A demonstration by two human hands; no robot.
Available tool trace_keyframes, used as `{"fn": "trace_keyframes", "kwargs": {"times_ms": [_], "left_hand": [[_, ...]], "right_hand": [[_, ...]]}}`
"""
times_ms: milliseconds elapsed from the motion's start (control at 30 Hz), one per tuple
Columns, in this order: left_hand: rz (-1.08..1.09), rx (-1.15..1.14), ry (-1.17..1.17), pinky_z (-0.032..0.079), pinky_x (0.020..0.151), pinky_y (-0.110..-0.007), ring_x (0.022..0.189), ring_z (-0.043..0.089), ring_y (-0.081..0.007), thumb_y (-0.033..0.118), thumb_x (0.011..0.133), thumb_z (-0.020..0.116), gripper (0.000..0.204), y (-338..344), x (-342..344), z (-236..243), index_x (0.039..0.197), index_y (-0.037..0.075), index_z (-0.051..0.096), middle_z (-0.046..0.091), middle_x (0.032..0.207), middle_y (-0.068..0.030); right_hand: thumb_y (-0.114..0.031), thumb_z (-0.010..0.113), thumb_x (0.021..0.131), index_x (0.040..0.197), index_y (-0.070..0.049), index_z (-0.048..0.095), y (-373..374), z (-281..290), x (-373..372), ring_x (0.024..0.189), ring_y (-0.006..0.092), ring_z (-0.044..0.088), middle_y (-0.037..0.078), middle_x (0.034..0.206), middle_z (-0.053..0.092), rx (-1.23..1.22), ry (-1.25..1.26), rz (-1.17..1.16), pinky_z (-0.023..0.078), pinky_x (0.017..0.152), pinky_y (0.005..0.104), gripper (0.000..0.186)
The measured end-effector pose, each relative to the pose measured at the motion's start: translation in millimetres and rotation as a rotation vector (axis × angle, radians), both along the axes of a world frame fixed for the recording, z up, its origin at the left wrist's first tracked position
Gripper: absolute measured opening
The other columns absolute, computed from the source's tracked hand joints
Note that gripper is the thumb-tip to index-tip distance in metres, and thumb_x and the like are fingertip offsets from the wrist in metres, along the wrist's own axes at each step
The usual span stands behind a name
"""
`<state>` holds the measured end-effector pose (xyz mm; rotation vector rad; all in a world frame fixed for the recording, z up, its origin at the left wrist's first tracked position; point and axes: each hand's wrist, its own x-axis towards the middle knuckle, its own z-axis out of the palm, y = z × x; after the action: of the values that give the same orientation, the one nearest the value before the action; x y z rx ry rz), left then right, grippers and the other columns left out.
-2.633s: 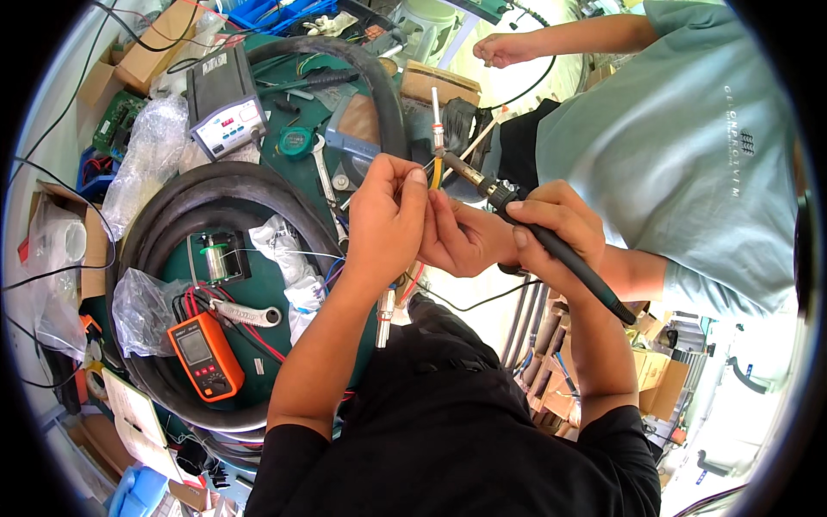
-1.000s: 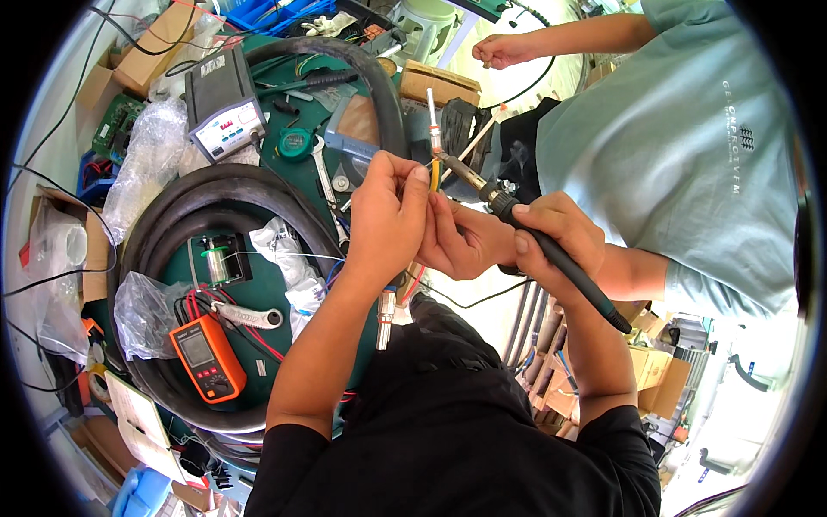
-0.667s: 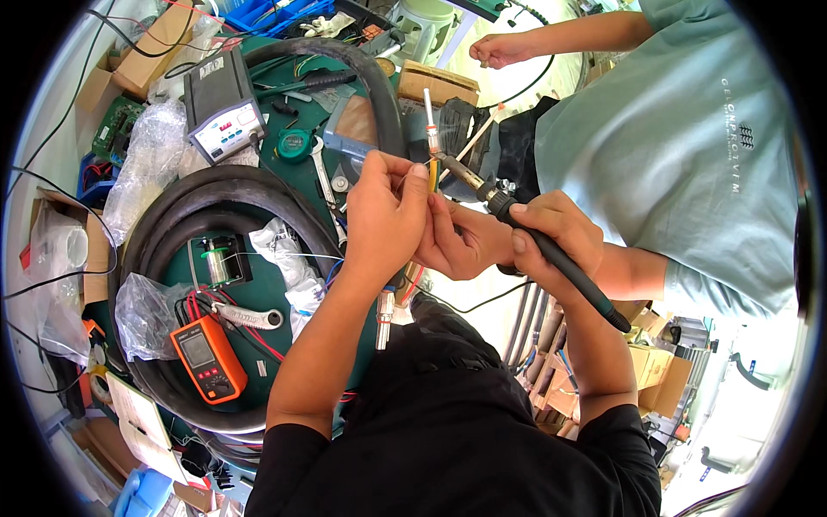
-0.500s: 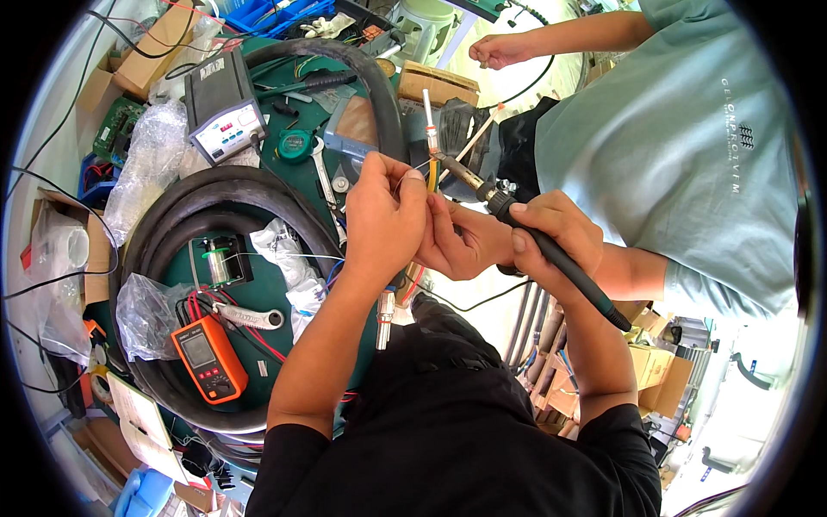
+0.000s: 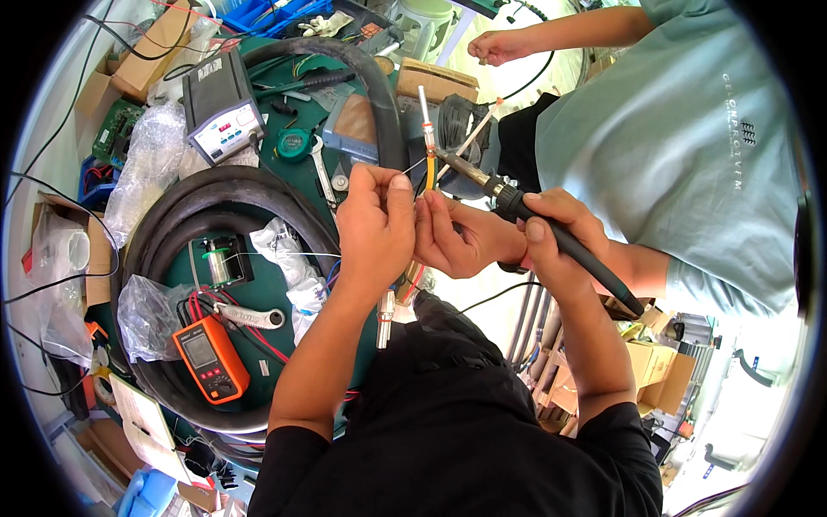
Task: The person solders electrical wires together using a soldering iron, then moves a device onto a shelf and plugs it in.
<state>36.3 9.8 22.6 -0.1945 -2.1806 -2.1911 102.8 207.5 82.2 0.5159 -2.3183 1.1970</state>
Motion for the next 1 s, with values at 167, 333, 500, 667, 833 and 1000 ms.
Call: {"fn": "trace_keyframes", "kwargs": {"times_ms": [167, 333, 500, 667, 833, 1000], "left_hand": [[-0.013, -0.006, -0.014, 0.048, 0.06, -0.032, 0.063, 0.061, -0.0191, 0.017, 0.091, 0.055, 0.02, 2.7, -2.6, -1.5, 0.089, -0.003, 0.05, 0.062, 0.072, -0.0133], [-0.033, -0.036, -0.023, 0.048, 0.059, -0.032, 0.062, 0.061, -0.0189, 0.016, 0.091, 0.055, 0.019, 2.7, -3.5, 1.7, 0.088, -0.002, 0.05, 0.062, 0.071, -0.0129], [-0.026, -0.034, -0.023, 0.048, 0.058, -0.032, 0.061, 0.061, -0.019, 0.017, 0.091, 0.055, 0.019, 4.0, -3.8, 1.3, 0.088, -0.001, 0.05, 0.061, 0.069, -0.0127], [-0.015, -0.037, 0.014, 0.048, 0.057, -0.032, 0.061, 0.061, -0.0201, 0.017, 0.091, 0.056, 0.019, 4.8, -4.4, 0.5, 0.088, -0.001, 0.05, 0.061, 0.069, -0.013], [-0.041, -0.076, 0.001, 0.048, 0.056, -0.033, 0.06, 0.062, -0.0215, 0.017, 0.091, 0.056, 0.019, 6.2, -5.8, 3.3, 0.087, -0.001, 0.05, 0.061, 0.068, -0.0131], [-0.053, -0.082, 0.045, 0.048, 0.056, -0.034, 0.06, 0.063, -0.0238, 0.016, 0.091, 0.056, 0.019, 6.2, -9.2, 1.1, 0.086, -0.001, 0.05, 0.061, 0.067, -0.0139]], "right_hand": [[-0.005, 0.06, 0.085, 0.102, 0.006, 0.058, -3.7, -0.7, -5.4, 0.065, 0.0149, 0.057, 0.012, 0.076, 0.06, 0.028, 0.038, -0.011, 0.047, 0.058, 0.0257, 0.02], [-0.003, 0.06, 0.083, 0.101, 0.006, 0.059, -3.2, -2.5, -4.8, 0.065, 0.015, 0.058, 0.012, 0.075, 0.059, -0.004, 0.018, -0.014, 0.047, 0.059, 0.0255, 0.02], [-0.002, 0.06, 0.083, 0.101, 0.006, 0.058, -5.1, -3.5, -2.3, 0.065, 0.0152, 0.058, 0.011, 0.075, 0.059, 0.007, 0.022, -0.024, 0.047, 0.059, 0.0255, 0.02], [-0.002, 0.06, 0.083, 0.101, 0.006, 0.058, -7.1, -5.7, -3.3, 0.065, 0.0156, 0.058, 0.011, 0.075, 0.059, 0.005, 0.057, -0.017, 0.047, 0.058, 0.0255, 0.02], [-0.002, 0.06, 0.083, 0.101, 0.006, 0.058, -6.2, -5.2, -3.2, 0.064, 0.0159, 0.058, 0.012, 0.074, 0.059, 0.018, 0.055, -0.008, 0.047, 0.058, 0.0251, 0.02], [-0.002, 0.06, 0.083, 0.1, 0.006, 0.059, -6.1, -4.6, -1.9, 0.064, 0.0156, 0.059, 0.012, 0.075, 0.06, 0.025, 0.043, -0.026, 0.047, 0.058, 0.0251, 0.019]]}}
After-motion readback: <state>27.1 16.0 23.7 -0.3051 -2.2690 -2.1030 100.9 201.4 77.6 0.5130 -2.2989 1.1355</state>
